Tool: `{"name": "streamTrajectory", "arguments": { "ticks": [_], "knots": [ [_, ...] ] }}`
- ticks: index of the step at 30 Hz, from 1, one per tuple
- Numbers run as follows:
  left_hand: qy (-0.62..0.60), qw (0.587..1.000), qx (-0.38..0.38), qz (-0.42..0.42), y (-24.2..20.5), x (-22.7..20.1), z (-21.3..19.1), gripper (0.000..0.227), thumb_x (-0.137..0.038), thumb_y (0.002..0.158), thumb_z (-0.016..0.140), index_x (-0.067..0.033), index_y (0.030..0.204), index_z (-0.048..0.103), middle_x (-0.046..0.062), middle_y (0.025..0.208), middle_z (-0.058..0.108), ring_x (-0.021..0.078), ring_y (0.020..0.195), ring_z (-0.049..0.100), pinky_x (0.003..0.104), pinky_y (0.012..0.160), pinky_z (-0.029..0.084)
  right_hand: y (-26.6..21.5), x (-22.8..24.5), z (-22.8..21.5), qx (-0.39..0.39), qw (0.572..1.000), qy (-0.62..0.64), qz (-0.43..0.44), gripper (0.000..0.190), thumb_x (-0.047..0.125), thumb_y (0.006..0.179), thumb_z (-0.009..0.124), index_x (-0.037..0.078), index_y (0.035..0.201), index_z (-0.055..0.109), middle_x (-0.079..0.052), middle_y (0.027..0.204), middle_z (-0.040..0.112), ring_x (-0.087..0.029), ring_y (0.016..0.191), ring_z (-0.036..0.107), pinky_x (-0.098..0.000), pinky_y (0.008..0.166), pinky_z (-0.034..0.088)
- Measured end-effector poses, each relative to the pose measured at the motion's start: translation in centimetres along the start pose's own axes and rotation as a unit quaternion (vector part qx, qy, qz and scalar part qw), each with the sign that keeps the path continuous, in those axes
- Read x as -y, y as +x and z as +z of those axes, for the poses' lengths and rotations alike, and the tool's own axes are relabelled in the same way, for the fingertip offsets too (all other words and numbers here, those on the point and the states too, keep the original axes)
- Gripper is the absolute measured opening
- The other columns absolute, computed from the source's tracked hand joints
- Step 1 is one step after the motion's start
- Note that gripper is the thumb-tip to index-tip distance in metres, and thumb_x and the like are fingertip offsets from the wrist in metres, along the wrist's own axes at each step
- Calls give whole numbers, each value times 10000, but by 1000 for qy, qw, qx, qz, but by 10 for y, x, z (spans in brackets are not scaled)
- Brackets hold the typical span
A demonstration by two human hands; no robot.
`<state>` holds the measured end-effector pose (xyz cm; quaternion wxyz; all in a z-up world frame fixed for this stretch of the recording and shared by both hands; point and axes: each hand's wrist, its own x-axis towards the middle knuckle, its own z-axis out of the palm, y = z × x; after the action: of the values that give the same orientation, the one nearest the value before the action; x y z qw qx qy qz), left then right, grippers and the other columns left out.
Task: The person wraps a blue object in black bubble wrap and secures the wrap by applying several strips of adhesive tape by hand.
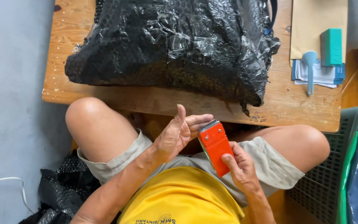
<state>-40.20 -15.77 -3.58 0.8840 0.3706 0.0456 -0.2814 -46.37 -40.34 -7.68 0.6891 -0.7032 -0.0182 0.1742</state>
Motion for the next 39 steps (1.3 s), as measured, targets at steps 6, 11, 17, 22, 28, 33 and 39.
{"name": "streamTrajectory", "arguments": {
  "ticks": [6, 11, 17, 22, 28, 33, 39],
  "knots": [
    [-26, 989, -128, -75, -4, 9, -21, 446, -123, 895, 682, 117, 1270, 643, 241, 1169, 733, 225, 940, 713, 299, 847, 582, -1, -3, 18, 46, 998, -29, 40, 197, 52, 955, 567, -21, 1120, 645, -39, 900, 663, -111, 721, 516, -225, 643, 445],
    [-6, 988, -151, -15, -6, 30, -37, 442, -80, 895, 685, 125, 1282, 626, 225, 1134, 748, 191, 842, 725, 249, 729, 604, -7, -11, 29, 45, 995, 12, 88, 340, -22, 790, 672, -16, 1128, 636, -65, 910, 687, -129, 704, 555, -241, 632, 473],
    [192, 956, -198, 97, -12, 38, -34, 423, -37, 942, 584, 123, 1333, 567, 199, 1119, 762, 148, 831, 717, 222, 739, 605, -2, 15, 54, 5, 988, -126, 90, 435, 65, 639, 914, 18, 996, 669, -36, 762, 729, -109, 549, 598, -236, 524, 515],
    [212, 949, -192, 129, -18, 40, -38, 381, -11, 976, 538, 120, 1334, 562, 191, 1089, 763, 170, 921, 732, 227, 833, 601, -8, 21, 53, 2, 972, -228, 59, 371, 141, 613, 898, 39, 901, 688, -27, 676, 736, -114, 493, 555, -253, 468, 494],
    [257, 923, -204, 201, -26, 2, -33, 405, -46, 997, 546, 117, 1365, 505, 239, 1138, 739, 293, 1017, 763, 328, 893, 657, -10, 20, 53, 10, 956, -269, 119, 318, 207, 621, 901, 46, 807, 699, -32, 598, 695, -136, 477, 531, -277, 469, 490],
    [647, 604, 14, 465, -33, 16, 4, 566, 84, 863, 694, 145, 1392, 503, 297, 1416, 591, 273, 918, 794, 293, 715, 669, 5, 32, 57, -51, 949, -304, 67, 385, 214, 628, 863, 33, 887, 642, -98, 661, 746, -188, 481, 622, -331, 450, 525],
    [646, 488, 70, 583, -12, 8, 43, 360, 9, 926, 781, 96, 1250, 648, 249, 1184, 753, 359, 1108, 770, 470, 986, 652, 7, 44, 39, -134, 965, -221, -34, 296, 75, 697, 812, 6, 935, 650, -65, 725, 679, -141, 573, 556, -300, 507, 469]
  ]
}}
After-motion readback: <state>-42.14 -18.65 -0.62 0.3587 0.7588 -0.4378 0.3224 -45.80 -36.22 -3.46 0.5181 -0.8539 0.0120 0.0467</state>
